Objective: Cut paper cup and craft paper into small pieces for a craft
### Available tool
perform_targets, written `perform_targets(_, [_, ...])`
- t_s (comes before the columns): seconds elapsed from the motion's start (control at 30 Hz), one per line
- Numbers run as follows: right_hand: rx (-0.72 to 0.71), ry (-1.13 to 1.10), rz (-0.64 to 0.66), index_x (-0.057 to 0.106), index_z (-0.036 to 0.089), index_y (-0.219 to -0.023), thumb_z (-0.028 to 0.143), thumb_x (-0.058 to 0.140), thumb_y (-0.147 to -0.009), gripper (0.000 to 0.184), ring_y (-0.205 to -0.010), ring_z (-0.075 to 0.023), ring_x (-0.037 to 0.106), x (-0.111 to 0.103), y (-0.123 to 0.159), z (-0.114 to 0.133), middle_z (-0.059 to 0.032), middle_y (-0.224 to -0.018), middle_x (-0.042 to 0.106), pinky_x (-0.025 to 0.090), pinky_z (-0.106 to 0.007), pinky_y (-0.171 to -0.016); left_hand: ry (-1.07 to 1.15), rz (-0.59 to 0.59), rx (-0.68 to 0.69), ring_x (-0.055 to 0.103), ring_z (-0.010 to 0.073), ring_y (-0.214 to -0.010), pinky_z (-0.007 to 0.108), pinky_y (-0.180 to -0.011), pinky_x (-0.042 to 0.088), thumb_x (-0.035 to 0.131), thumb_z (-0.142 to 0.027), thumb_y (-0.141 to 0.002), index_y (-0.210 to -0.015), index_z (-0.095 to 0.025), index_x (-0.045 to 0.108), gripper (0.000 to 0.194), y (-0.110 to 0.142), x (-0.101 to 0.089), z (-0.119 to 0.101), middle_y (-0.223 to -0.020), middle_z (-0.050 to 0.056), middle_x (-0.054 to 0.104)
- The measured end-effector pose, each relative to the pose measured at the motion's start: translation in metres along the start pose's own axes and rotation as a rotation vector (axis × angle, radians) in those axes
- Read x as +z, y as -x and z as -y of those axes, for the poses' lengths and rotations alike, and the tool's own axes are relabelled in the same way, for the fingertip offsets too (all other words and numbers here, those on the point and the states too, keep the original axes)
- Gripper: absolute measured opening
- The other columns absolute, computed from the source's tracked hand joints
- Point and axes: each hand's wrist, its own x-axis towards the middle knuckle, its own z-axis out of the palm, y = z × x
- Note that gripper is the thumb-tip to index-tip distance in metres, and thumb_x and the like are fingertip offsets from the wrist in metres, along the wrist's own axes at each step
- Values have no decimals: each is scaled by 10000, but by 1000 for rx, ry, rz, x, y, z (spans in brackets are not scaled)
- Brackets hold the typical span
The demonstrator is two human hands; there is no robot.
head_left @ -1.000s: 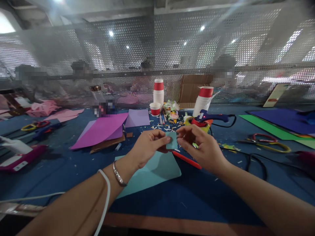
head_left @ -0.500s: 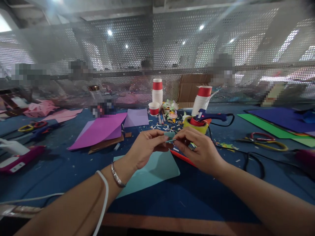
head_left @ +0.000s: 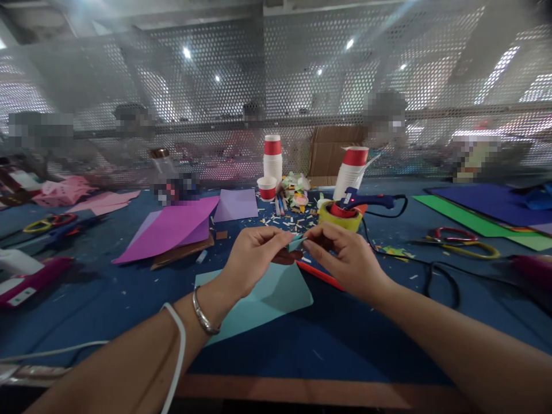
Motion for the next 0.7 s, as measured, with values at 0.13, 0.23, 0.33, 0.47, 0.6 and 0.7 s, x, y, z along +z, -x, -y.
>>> perform_targets(0.13, [32, -28, 10, 630, 183, -871, 289, 581, -914, 125, -658, -128, 524, 1, 0, 0, 6, -736, 592, 410, -256, -590, -79, 6, 68, 684, 125, -614, 248, -664, 603, 704, -348, -804, -669, -174, 714, 221, 2, 0, 1, -621, -25, 657])
perform_targets(0.23, [38, -51, 7, 627, 181, -859, 290, 578, -914, 132, -636, -121, 516, 1, 1, 2, 14, -707, 583, 403, -251, -581, -180, 11, 124, 694, 140, -675, 264, -695, 606, 695, -360, -827, -741, -164, 731, 216, 4, 0, 2, -683, -4, 689])
perform_targets(0.33, [39, -65, 0, 623, 180, -849, 294, 582, -910, 136, -629, -119, 511, 1, 2, 3, 16, -700, 579, 401, -250, -578, -308, 10, 194, 682, 142, -699, 247, -671, 581, 739, -360, -801, -818, -161, 749, 200, 7, 0, 4, -745, 23, 726])
perform_targets(0.47, [42, -67, 2, 623, 184, -840, 315, 583, -914, 156, -621, -122, 503, 1, 2, 3, 13, -694, 567, 395, -254, -566, -441, -10, 264, 674, 144, -721, 245, -673, 554, 692, -360, -852, -815, -172, 754, 201, 8, -1, 4, -757, 35, 730])
perform_targets(0.6, [65, -81, 6, 619, 189, -839, 341, 580, -921, 177, -625, -132, 517, 1, 1, 5, 2, -701, 586, 407, -261, -564, -401, -2, 241, 687, 154, -717, 263, -689, 569, 700, -379, -847, -801, -176, 741, 213, 8, -2, 1, -749, 32, 725])
perform_targets(0.7, [85, -100, -8, 617, 192, -864, 351, 593, -917, 169, -638, -138, 540, 1, 0, 5, -6, -728, 612, 426, -262, -574, -372, 4, 232, 693, 153, -702, 254, -669, 571, 724, -383, -826, -790, -176, 732, 210, 7, -2, -1, -730, 24, 716])
